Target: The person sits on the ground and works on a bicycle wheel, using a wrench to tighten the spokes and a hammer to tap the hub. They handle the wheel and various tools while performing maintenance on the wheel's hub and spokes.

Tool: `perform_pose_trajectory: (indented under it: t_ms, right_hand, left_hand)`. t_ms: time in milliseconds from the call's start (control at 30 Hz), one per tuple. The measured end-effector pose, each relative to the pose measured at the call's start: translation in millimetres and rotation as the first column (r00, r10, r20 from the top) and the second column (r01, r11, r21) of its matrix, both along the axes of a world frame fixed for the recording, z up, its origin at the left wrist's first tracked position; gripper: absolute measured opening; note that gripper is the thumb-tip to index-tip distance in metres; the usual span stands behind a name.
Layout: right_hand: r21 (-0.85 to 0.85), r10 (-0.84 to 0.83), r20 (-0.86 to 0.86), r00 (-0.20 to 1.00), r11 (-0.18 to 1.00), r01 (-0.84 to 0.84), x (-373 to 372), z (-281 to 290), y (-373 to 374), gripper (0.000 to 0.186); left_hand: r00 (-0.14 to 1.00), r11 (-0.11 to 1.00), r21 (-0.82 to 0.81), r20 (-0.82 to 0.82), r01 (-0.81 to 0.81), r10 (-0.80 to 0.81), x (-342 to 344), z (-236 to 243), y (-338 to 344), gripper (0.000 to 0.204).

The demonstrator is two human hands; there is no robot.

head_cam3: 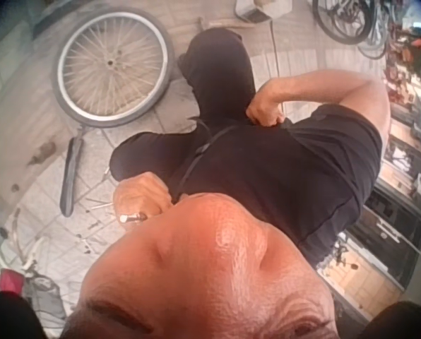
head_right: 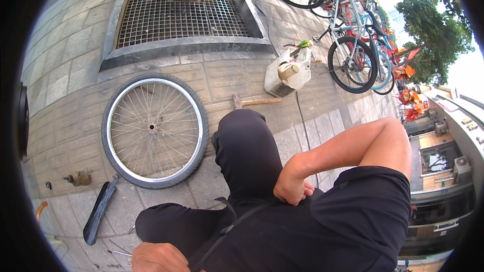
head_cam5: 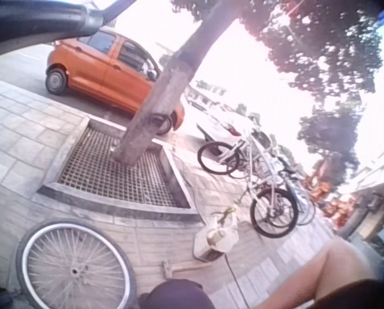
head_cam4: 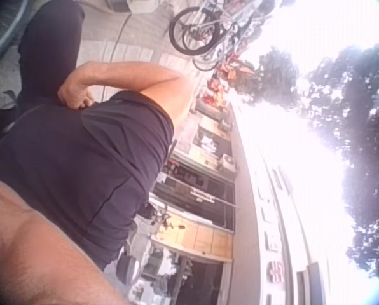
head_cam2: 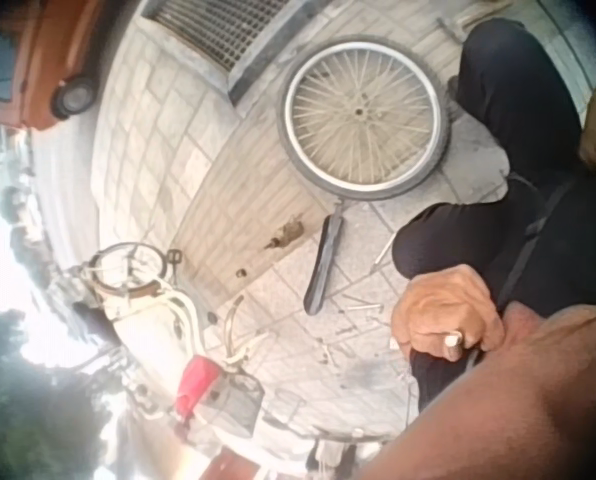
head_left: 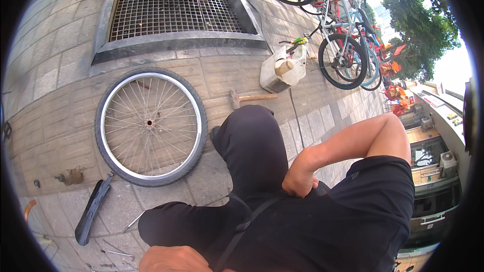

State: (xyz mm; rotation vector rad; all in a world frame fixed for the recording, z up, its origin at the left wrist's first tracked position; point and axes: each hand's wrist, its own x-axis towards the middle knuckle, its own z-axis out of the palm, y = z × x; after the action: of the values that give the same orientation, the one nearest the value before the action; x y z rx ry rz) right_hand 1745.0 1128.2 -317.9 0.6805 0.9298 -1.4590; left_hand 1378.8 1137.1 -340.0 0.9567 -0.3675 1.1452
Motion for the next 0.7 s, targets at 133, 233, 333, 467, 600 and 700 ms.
perform_pose_trajectory:
  t_ms: [133,233,333,467,600,700]
  right_hand:
    - [0.001,-0.072,0.026,0.997,0.997,0.072,2,10,-24,0.029]
    - [0.008,-0.122,0.024,0.992,0.993,0.122,2,21,-32,0.031]
    - [-0.006,-0.173,0.030,0.984,0.985,0.174,2,31,-46,0.030]
    - [0.005,-0.234,0.050,0.971,0.972,0.234,10,34,-62,0.025]
    - [-0.093,-0.245,0.079,0.966,0.963,0.252,17,11,-62,0.021]
    - [-0.109,-0.201,0.062,0.978,0.972,0.207,18,0,-61,0.021]
  left_hand:
    - [0.956,0.997,-0.068,-0.292,-0.022,0.001,-20,5,-19,0.046]
    - [0.942,0.995,-0.101,-0.336,-0.020,-0.015,-23,6,-22,0.046]
    - [0.923,0.993,-0.118,-0.379,0.020,-0.063,-28,11,-22,0.045]
    - [0.915,0.994,-0.062,-0.389,0.094,-0.111,-39,20,-25,0.045]
    - [0.927,0.975,0.071,-0.331,0.209,-0.174,-59,30,-22,0.045]
    - [0.924,0.956,0.097,-0.298,0.277,-0.237,-78,28,-27,0.039]
